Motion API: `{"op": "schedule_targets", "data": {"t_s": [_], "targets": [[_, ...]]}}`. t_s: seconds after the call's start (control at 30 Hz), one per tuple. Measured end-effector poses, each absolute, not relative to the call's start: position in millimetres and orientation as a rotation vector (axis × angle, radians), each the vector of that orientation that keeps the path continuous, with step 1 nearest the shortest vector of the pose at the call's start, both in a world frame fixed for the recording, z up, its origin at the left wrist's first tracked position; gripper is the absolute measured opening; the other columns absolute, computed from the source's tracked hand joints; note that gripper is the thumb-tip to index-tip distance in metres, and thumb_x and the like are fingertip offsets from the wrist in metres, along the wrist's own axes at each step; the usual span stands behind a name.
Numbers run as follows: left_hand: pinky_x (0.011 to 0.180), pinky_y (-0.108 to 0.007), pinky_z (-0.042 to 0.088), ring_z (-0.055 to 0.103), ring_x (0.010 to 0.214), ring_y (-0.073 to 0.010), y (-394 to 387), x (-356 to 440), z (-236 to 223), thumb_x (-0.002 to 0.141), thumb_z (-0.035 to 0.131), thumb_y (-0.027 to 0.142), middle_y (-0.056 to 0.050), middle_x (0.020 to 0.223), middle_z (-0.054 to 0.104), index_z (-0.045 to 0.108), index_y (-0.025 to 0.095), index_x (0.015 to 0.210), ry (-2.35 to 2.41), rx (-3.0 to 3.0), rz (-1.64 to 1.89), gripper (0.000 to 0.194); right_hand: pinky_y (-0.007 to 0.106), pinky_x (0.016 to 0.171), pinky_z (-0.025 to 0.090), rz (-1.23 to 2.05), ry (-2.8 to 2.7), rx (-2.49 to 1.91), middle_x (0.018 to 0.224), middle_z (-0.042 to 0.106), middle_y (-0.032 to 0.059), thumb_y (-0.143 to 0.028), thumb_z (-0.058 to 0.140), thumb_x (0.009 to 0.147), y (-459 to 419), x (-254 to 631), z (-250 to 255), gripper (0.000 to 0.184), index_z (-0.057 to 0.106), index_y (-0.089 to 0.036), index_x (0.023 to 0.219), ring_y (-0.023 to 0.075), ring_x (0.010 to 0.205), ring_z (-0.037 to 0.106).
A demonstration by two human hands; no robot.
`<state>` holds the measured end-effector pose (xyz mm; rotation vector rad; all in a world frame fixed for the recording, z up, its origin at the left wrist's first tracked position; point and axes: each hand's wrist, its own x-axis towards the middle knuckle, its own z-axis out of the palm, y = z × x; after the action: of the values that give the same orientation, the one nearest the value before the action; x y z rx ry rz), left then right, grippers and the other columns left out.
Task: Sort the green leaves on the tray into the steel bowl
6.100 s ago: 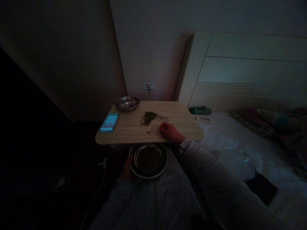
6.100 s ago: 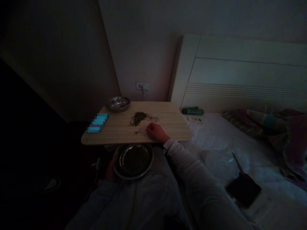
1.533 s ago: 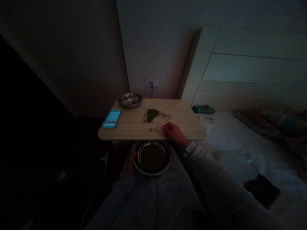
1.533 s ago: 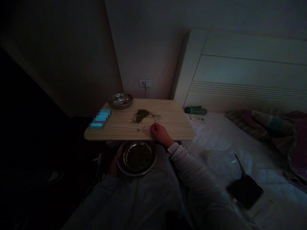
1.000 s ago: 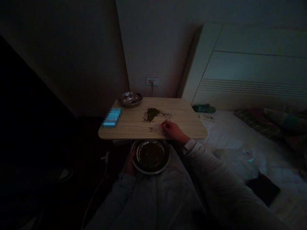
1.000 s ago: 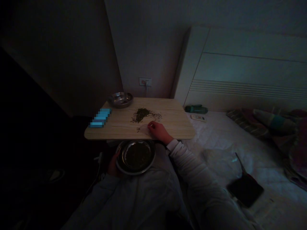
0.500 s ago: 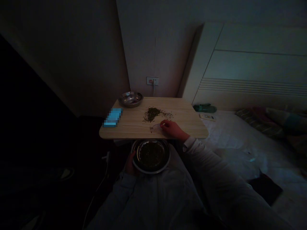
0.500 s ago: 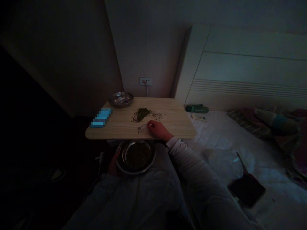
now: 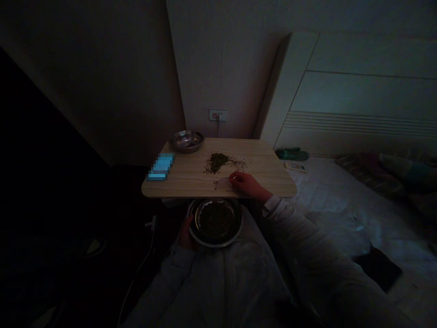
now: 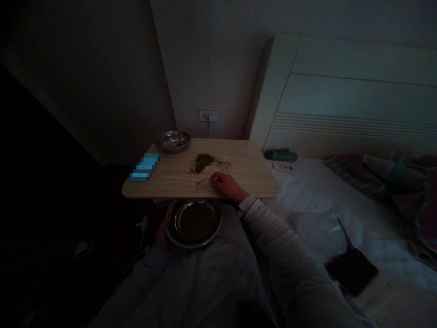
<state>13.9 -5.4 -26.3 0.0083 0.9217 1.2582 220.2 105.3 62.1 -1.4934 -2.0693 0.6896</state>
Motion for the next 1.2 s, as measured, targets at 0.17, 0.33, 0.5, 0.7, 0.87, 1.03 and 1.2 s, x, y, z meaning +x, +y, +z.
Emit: {"op": "schedule_targets", "data": {"t_s": [0.17,0.33,0.5,0.7,0.87,1.03,1.2], "targets": [[0.103,-0.04,0.04,0.058,0.114,-0.0273,-5,13,-32,0.076,0.056,0.028,-0.007,0.078,0.076,0.072,0.02,0.079,0.957,0.018,1.28,0.018,0.022,0.061,0.04,0.695,-2.083,-1.471,0.072,0.066,0.0018,-0.025,0.052,0.084,106,220,61,0.019,0.066,-0.016,0.09,0.0118,0.064,0.055],[0.102,-0.041,0.041,0.059,0.113,-0.0271,-6,15,-26,0.079,0.052,0.027,-0.007,0.079,0.076,0.072,0.02,0.078,0.968,-0.002,1.281,0.021,0.022,0.061,0.039,0.717,-2.1,-1.469,0.072,0.066,0.0018,-0.025,0.05,0.084,105,217,63,0.02,0.066,-0.015,0.091,0.0117,0.063,0.054],[0.103,-0.04,0.039,0.058,0.116,-0.0273,-7,16,-22,0.081,0.05,0.029,-0.007,0.081,0.077,0.072,0.02,0.08,0.943,0.018,1.272,0.024,0.024,0.065,0.04,0.736,-2.117,-1.484,0.073,0.067,0.0028,-0.025,0.05,0.085,103,215,66,0.022,0.067,-0.015,0.093,0.0127,0.065,0.055],[0.104,-0.04,0.038,0.057,0.117,-0.0271,-7,18,-20,0.08,0.051,0.028,-0.009,0.077,0.076,0.072,0.02,0.081,0.926,-0.023,1.268,0.023,0.022,0.062,0.038,0.716,-2.113,-1.464,0.07,0.065,0.0012,-0.023,0.051,0.085,104,213,62,0.018,0.066,-0.015,0.091,0.0111,0.062,0.053],[0.105,-0.036,0.037,0.058,0.116,-0.0244,-7,19,-14,0.082,0.048,0.027,-0.007,0.072,0.076,0.071,0.02,0.076,0.99,-0.074,1.274,0.025,0.022,0.063,0.039,0.693,-2.133,-1.478,0.074,0.067,0.0023,-0.022,0.051,0.085,106,209,60,0.018,0.067,-0.016,0.091,0.0114,0.064,0.055],[0.103,-0.037,0.039,0.06,0.112,-0.0252,-7,18,-16,0.08,0.052,0.026,-0.007,0.072,0.076,0.071,0.019,0.073,0.998,-0.035,1.294,0.022,0.022,0.066,0.04,0.71,-2.155,-1.47,0.081,0.069,0.0049,-0.022,0.05,0.085,104,207,62,0.022,0.067,-0.013,0.095,0.0123,0.069,0.056],[0.104,-0.037,0.039,0.059,0.115,-0.0259,-7,18,-18,0.079,0.052,0.026,-0.008,0.073,0.076,0.071,0.02,0.07,1.01,-0.04,1.284,0.022,0.023,0.067,0.04,0.711,-2.174,-1.432,0.085,0.069,0.006,-0.023,0.049,0.086,104,207,60,0.023,0.067,-0.012,0.095,0.0128,0.072,0.056]]}}
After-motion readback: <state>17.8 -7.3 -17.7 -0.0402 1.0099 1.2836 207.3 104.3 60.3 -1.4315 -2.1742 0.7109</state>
